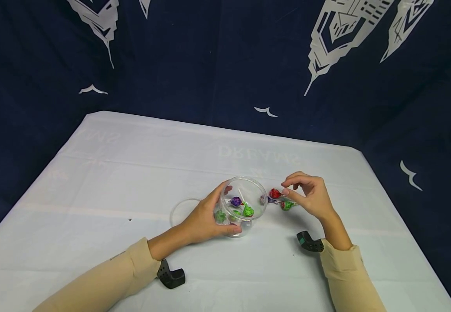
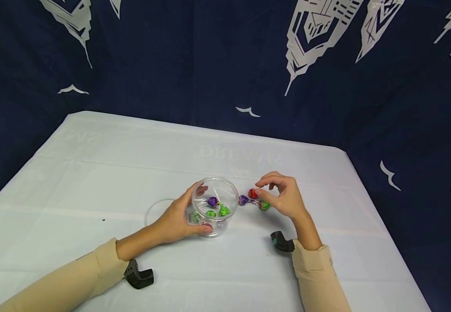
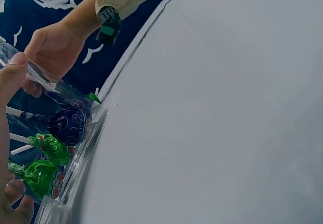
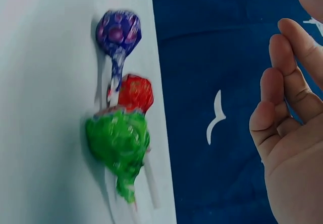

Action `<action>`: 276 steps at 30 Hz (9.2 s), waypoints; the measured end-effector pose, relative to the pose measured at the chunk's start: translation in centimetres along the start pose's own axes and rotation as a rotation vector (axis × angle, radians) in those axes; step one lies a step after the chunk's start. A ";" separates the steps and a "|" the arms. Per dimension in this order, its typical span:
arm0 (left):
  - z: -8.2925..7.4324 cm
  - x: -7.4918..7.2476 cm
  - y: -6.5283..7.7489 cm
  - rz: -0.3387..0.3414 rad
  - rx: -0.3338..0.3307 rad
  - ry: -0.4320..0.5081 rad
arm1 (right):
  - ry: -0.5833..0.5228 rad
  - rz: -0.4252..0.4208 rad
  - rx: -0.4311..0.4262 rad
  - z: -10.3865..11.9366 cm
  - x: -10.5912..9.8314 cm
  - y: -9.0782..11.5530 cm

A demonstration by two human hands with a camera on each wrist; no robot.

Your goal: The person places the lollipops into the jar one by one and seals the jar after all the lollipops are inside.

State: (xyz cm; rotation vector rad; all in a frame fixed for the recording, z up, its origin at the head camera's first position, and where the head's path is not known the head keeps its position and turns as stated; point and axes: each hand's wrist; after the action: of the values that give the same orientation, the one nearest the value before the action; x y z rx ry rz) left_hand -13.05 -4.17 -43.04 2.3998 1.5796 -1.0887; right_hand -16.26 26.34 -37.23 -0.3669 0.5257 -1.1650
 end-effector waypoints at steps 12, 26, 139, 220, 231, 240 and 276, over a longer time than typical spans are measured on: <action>0.0 0.0 0.1 -0.001 -0.004 -0.001 | 0.113 -0.097 0.073 -1.4 -1.6 0.7; 0.0 0.1 0.0 -0.002 -0.002 -0.003 | 0.281 -0.140 0.238 -1.0 -1.7 1.4; 0.1 0.1 0.0 -0.005 0.007 -0.014 | -0.043 -0.228 0.050 1.7 -0.2 -0.2; 0.1 -0.1 0.0 0.011 0.000 -0.004 | -0.080 -0.081 0.008 -1.4 -0.3 3.6; 0.2 0.1 0.1 0.003 -0.010 -0.014 | 0.136 -0.122 0.139 -2.8 -2.6 4.7; 0.2 0.1 0.0 0.001 -0.002 -0.012 | 0.295 -0.129 0.229 -1.3 -2.5 4.7; 0.0 0.0 0.0 0.012 -0.027 -0.004 | 0.494 -0.100 0.339 -1.1 -2.8 4.9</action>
State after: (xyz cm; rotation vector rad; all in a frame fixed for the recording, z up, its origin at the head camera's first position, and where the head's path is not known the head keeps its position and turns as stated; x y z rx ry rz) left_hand -13.02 -4.21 -43.03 2.3855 1.5666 -1.0628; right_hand -13.92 30.76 -40.17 0.1968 0.7269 -1.4218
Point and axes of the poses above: each hand's wrist, its own y-axis away from the middle knuckle, its own x-axis out of the palm, z = x × y, and after that the axes turned 11 degrees about -y, right-handed
